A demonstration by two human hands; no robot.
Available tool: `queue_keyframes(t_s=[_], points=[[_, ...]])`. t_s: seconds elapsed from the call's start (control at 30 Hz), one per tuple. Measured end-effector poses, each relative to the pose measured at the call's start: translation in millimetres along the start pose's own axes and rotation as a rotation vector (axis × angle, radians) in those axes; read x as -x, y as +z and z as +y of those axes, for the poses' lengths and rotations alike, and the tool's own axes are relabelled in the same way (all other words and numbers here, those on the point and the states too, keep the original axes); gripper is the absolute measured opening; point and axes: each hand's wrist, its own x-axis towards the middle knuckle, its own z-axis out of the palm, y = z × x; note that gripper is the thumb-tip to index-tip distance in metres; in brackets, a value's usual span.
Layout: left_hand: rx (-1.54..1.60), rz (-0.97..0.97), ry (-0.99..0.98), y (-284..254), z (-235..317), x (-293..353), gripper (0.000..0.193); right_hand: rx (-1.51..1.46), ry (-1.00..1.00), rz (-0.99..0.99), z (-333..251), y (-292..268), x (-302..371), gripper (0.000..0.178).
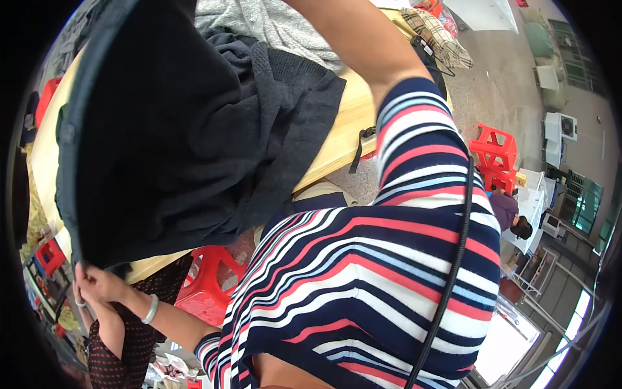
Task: Inspecting and folding dark-colored jackets at a workstation in a sewing factory.
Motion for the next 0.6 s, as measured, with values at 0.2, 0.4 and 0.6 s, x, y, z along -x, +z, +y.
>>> queue_keyframes(t_s=[0.2, 0.4, 0.6], points=[[0.041, -0.526, 0.290, 7, 74, 124, 0.024, -0.232, 0.215, -0.513, -25, -55, 170, 0.037], [0.376, -0.814, 0.067, 30, 166, 228, 0.018, -0.125, 0.589, -1.200, -56, -108, 325, 0.036], [0.216, -0.903, 0.041, 64, 238, 295, 0.051, -0.164, 0.813, -1.199, -85, -104, 363, 0.042]])
